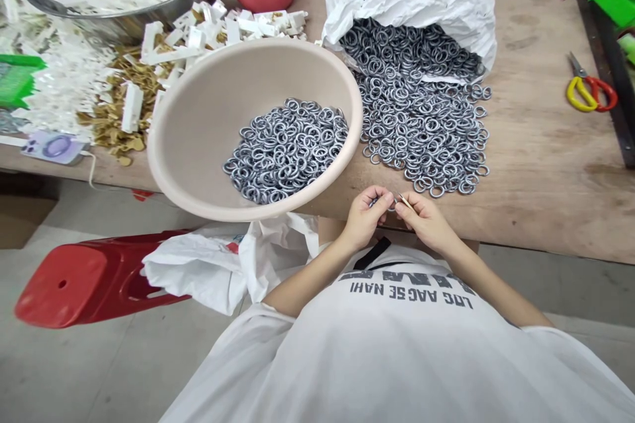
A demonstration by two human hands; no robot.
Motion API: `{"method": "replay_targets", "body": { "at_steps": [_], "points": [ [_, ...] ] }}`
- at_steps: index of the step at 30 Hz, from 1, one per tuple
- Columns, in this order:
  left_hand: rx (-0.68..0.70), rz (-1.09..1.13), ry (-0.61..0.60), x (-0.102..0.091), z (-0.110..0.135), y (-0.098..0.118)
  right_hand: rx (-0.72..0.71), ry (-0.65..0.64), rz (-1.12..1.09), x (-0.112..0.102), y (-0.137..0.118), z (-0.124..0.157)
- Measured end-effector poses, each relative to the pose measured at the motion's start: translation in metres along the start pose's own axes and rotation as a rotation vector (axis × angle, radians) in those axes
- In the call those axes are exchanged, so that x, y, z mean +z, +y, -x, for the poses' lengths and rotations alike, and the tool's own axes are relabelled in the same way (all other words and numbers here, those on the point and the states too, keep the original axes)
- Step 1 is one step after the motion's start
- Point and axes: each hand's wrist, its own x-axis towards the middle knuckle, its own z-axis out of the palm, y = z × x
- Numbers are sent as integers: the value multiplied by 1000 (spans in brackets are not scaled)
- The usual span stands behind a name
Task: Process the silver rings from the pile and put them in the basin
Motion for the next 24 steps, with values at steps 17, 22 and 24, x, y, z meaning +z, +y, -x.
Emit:
{"method": "replay_targets", "body": {
  "at_steps": [17, 22, 24],
  "points": [
    [20, 14, 26, 2, -1, -3, -19, 0, -7, 1, -2, -2],
    [40, 15, 28, 3, 0, -2, -31, 16, 14, 0, -3, -2],
    [41, 8, 29, 4, 0, -2, -34, 34, 31, 0, -5, -2]
  ]
}}
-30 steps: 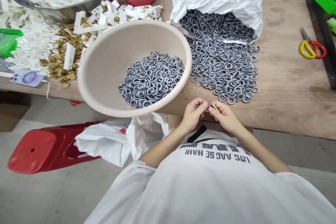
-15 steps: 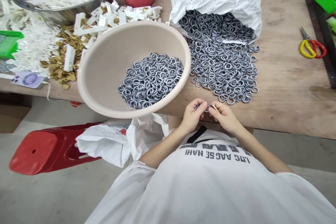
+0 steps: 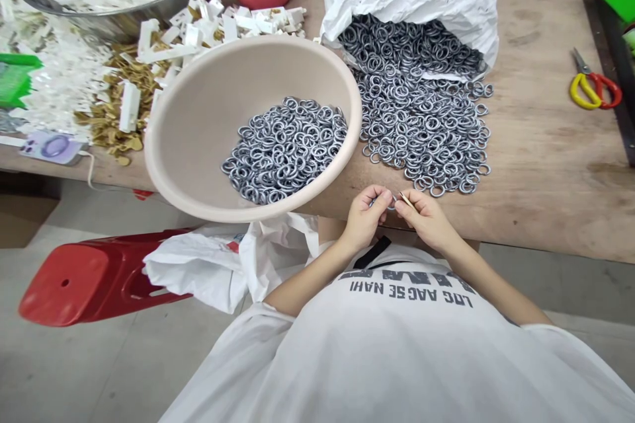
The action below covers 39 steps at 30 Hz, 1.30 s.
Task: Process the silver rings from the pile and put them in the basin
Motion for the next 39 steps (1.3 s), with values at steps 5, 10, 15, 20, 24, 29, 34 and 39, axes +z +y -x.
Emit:
{"method": "replay_targets", "body": {
  "at_steps": [5, 10, 15, 20, 24, 29, 34, 39],
  "points": [
    [-1, -29, -5, 1, 0, 3, -18, 25, -20, 1, -7, 0],
    [-25, -32, -27, 4, 2, 3, -39, 52, -90, 5, -11, 0],
    [-63, 15, -41, 7, 5, 4, -33, 65, -164, 8, -9, 0],
    [-82, 84, -62, 11, 6, 6, -46, 68, -184, 7, -10, -1],
    [-74, 93, -108, 12, 6, 5, -59, 66, -213, 8, -16, -1],
    [-100, 73, -164, 11, 7, 5, -42, 99, -163, 6, -15, -4],
    [-127, 157, -143, 12, 7, 11, -120, 138, 31, 0, -16, 2],
    [-144, 191, -134, 11, 8, 17, -285, 66, 376, -3, -27, 13]
  ]
}}
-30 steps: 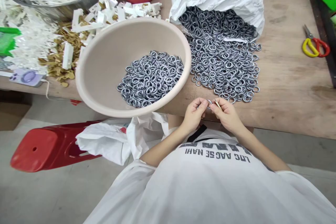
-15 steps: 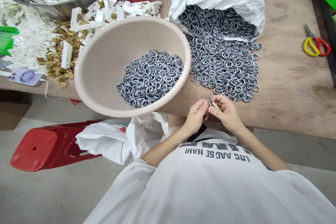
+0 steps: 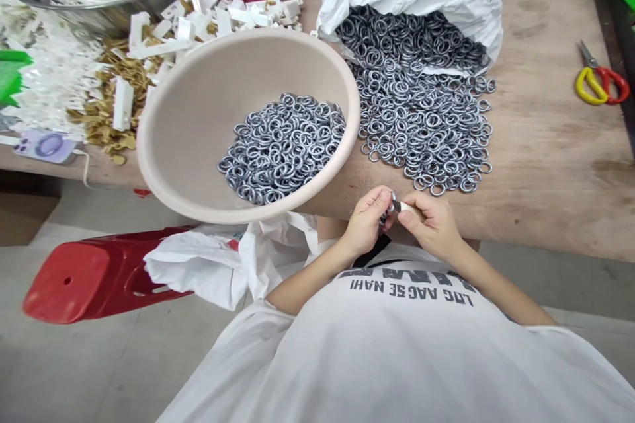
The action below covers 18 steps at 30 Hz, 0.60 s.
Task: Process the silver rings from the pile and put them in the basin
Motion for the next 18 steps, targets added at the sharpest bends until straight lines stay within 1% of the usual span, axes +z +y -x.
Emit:
{"method": "replay_targets", "body": {
  "at_steps": [2, 5, 9, 14, 18],
  "points": [
    [-1, 9, -1, 0, 0, 1, -36, -12, 75, -1, -3, 1],
    [0, 15, 0, -1, 1, 1, -56, -13, 125, -1, -3, 1],
    [-5, -9, 8, 0, 2, 3, -66, -3, 149, -1, -3, 2],
    [22, -5, -10, 1, 4, 4, -98, 29, 148, -2, -6, 4],
    [2, -1, -5, 1, 4, 4, -77, 7, 155, -3, -9, 5]
  ]
}}
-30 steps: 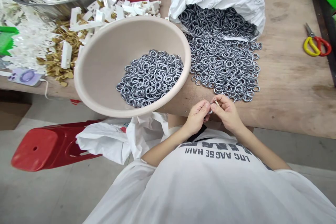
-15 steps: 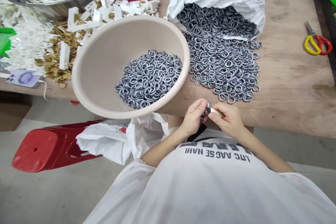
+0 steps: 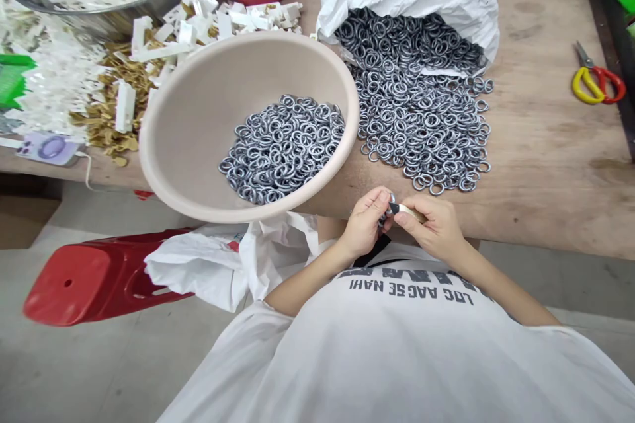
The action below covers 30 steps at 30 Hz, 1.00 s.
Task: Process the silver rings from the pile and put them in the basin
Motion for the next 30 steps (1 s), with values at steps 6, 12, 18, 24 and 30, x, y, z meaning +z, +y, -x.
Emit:
{"method": "replay_targets", "body": {
  "at_steps": [6, 12, 18, 24, 30],
  "points": [
    [6, -34, -44, -5, 1, 1, 40, 1, -59, 1, 4, -3],
    [14, -175, -253, -3, 6, 3, 206, 172, -215, 1, 18, -5],
    [-8, -60, -77, -5, 0, -6, 187, 44, -387, 9, 6, -1],
    [20, -99, -95, -6, 0, -8, 303, 22, -635, 17, 6, -6],
    [9, -161, -128, -7, 2, -9, 354, 54, -679, 17, 8, -10]
  ]
}}
